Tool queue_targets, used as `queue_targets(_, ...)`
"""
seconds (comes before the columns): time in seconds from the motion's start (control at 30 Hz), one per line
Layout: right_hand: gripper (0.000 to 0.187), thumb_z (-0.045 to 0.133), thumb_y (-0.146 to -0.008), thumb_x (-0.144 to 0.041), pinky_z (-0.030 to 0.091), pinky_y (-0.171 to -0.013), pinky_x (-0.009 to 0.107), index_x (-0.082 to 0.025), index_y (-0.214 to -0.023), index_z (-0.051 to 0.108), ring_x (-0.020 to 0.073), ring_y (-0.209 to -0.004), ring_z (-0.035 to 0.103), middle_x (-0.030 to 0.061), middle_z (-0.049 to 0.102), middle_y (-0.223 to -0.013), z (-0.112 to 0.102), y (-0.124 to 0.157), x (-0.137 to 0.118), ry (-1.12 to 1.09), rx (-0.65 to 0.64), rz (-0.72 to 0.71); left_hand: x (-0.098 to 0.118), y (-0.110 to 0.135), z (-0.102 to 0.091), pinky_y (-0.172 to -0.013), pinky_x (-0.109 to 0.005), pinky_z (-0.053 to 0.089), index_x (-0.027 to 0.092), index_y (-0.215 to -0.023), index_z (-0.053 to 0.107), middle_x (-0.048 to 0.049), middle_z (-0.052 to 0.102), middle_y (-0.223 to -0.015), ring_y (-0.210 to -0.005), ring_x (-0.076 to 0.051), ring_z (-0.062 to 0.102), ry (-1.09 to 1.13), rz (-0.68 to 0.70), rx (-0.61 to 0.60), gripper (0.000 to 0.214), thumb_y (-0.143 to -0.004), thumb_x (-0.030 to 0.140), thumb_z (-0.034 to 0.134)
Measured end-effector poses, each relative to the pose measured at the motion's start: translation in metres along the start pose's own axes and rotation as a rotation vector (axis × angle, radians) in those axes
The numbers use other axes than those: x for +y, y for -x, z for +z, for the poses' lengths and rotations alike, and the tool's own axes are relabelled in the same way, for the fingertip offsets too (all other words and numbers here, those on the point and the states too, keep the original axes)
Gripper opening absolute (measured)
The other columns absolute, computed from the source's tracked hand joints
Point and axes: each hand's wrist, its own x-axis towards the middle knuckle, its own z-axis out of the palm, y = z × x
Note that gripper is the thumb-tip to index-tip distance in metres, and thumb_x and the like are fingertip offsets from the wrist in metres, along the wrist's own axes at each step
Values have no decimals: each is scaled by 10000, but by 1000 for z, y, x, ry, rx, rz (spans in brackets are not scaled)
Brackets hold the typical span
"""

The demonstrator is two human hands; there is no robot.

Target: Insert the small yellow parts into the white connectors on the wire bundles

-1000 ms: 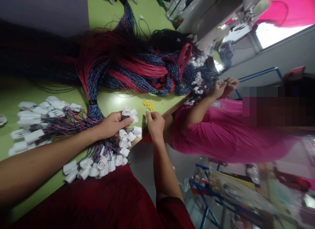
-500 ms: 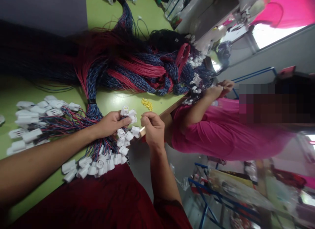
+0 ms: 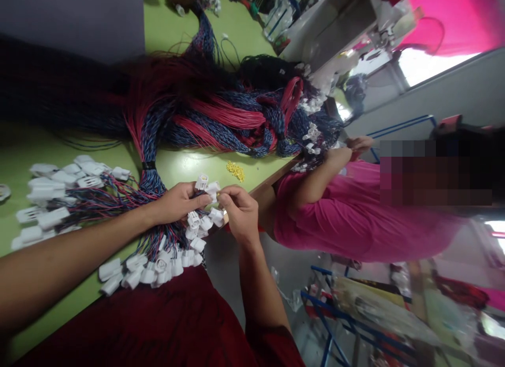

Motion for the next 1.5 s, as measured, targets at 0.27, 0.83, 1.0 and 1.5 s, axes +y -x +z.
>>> queue_targets(0.27,55,606,-768,-213,461,-672,287,-205,-763,660,128,-684,571,10,618,-739,-6,1,-7,135,-83,-215,4,1,1,-489,-185,310,143,-697,507,48,433,-594,-535,-78,369,-3,-23,-8,245,-750,372,577)
queue_targets(0.83,105,567,-813,-210,495,-665,291,-210,-816,671,128,-671,616,26,667,-766,-11,-1,-3,188,-140,-285,-14,-2,-3,-419,-182,322,140,-733,520,48,465,-569,-456,-76,414,14,-66,-56,340,-800,471,547)
queue_targets(1.0,104,561,-823,-203,499,-669,284,-206,-813,664,128,-678,616,17,659,-712,-15,-6,-4,257,-203,-344,-13,-2,-3,-416,-181,325,142,-712,510,49,464,-570,-452,-73,412,6,-52,-52,350,-798,479,547)
queue_targets(1.5,119,571,-805,-179,516,-684,318,-238,-830,671,138,-717,626,10,667,-729,-20,-12,-4,229,-276,-374,-2,0,-2,-446,-189,340,144,-698,515,34,472,-586,-491,-83,422,-18,-61,-50,304,-792,432,537)
